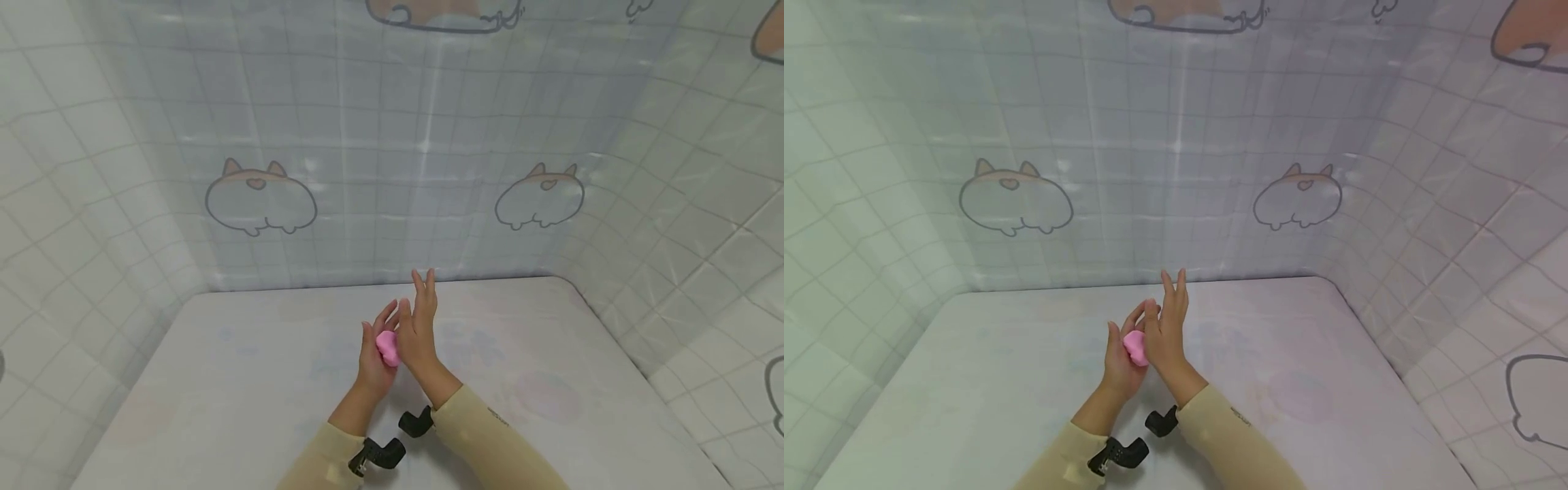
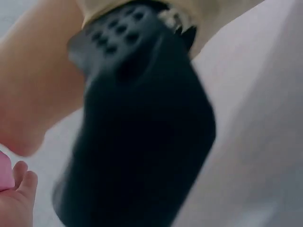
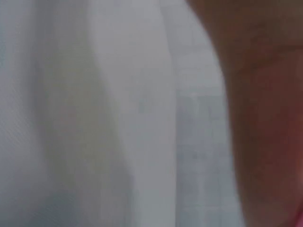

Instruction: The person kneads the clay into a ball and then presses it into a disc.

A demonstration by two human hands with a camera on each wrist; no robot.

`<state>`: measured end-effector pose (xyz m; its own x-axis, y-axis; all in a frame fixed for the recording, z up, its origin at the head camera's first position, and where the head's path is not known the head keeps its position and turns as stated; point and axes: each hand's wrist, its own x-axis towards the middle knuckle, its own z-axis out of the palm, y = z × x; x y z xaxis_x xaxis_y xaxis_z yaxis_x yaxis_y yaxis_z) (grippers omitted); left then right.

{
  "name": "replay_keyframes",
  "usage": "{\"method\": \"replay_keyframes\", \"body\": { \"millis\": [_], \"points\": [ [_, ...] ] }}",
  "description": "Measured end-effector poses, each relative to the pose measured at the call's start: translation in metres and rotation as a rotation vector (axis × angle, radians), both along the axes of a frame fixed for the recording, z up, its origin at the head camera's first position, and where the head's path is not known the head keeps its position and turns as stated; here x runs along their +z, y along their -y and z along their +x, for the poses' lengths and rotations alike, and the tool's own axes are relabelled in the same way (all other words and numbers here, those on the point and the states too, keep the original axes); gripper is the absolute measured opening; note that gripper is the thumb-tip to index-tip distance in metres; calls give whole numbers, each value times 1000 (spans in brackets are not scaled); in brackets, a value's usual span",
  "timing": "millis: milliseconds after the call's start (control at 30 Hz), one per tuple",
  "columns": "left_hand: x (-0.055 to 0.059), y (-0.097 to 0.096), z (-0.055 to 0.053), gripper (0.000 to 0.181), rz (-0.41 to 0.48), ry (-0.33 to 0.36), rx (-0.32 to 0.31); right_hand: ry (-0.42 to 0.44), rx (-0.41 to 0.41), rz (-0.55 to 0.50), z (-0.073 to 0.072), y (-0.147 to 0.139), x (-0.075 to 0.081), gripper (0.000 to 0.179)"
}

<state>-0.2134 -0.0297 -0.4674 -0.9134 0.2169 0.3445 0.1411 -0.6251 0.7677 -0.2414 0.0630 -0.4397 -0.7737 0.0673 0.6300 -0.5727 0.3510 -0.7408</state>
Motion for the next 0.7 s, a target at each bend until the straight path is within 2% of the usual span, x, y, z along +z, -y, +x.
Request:
{"method": "replay_keyframes", "body": {
  "millis": [133, 300, 400, 500, 700],
  "points": [
    [1, 1, 3, 84, -84, -69, 17, 93, 21, 65, 1, 5, -3, 67],
    [1, 4, 3, 81, -166, -70, 61, 155, 99, 106, 7, 9, -7, 72],
    [1, 3, 2, 82, -183, -64, 79, 163, 129, 89, 10, 10, -9, 80],
    [3, 3, 0, 84, -195, -59, 109, 207, 168, 62, 12, 10, -11, 86],
    [10, 3, -6, 86, -238, -27, 188, 284, 276, -37, 22, 10, -10, 88]
  ]
}}
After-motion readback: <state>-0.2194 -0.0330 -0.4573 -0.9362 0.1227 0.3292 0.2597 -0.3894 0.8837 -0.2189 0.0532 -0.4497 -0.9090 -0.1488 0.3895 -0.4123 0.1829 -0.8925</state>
